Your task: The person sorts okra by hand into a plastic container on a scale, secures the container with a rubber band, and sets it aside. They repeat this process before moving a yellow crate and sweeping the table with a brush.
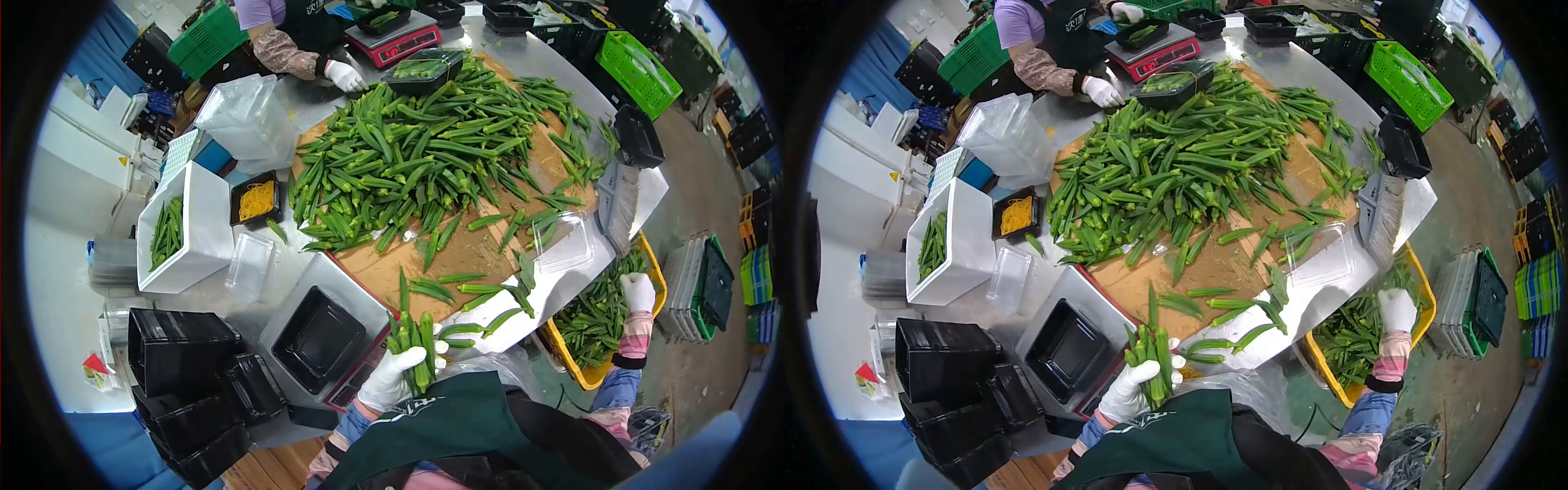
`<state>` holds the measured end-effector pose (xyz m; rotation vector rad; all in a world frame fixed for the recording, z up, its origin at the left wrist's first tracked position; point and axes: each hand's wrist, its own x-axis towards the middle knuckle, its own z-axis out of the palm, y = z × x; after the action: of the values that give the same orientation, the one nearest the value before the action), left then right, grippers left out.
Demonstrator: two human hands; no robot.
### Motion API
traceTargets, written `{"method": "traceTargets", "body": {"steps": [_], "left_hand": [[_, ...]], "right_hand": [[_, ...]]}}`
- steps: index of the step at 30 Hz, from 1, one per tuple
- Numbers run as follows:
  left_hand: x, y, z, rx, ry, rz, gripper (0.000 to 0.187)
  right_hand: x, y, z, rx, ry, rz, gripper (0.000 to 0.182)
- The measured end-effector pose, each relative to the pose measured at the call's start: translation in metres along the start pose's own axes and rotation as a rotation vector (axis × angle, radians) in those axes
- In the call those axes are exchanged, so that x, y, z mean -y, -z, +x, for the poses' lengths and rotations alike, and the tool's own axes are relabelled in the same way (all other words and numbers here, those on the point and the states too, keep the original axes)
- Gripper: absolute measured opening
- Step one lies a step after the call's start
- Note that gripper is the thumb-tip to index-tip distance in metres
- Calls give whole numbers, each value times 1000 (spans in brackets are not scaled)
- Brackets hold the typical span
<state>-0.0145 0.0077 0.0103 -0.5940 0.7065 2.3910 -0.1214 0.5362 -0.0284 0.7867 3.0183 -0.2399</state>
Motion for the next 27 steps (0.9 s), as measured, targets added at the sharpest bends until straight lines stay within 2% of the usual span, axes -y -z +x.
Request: {"method": "traceTargets", "body": {"steps": [4, 6, 8, 10, 12, 16, 17, 18, 20, 22, 24, 27], "left_hand": [[-5, -4, 2, 3, 21, 5, 57], [-5, -2, 3, -8, 19, 21, 62], [-7, 0, 2, -19, 14, 11, 65], [-9, -1, 1, -29, 5, -24, 65], [-11, 1, 2, -18, -6, -55, 65], [-13, 1, 5, -18, -22, -110, 65], [-14, 0, 6, -26, -26, -109, 64], [-15, 1, 7, -33, -28, -103, 64], [-14, 4, 8, -46, -25, -95, 63], [-14, 6, 7, -33, -31, -99, 63], [-12, 4, 7, -29, -35, -100, 62], [-13, 1, 5, -41, -46, -68, 61]], "right_hand": [[96, -2, 14, 152, 234, 595, 27], [162, -19, 23, 78, 473, 608, 28], [222, -54, 43, 86, 542, 691, 26], [284, -77, 58, -135, 648, 671, 23], [343, -88, 67, -114, 667, 771, 21], [440, -95, 59, -111, 942, 805, 24], [458, -97, 58, -83, 1016, 711, 29], [471, -99, 56, -55, 1088, 614, 34], [482, -120, 43, 0, 1174, 207, 53], [480, -125, 23, 92, 1150, 95, 55], [456, -128, 3, 96, 1191, 76, 49], [396, -163, -29, 56, 1225, 266, 41]]}}
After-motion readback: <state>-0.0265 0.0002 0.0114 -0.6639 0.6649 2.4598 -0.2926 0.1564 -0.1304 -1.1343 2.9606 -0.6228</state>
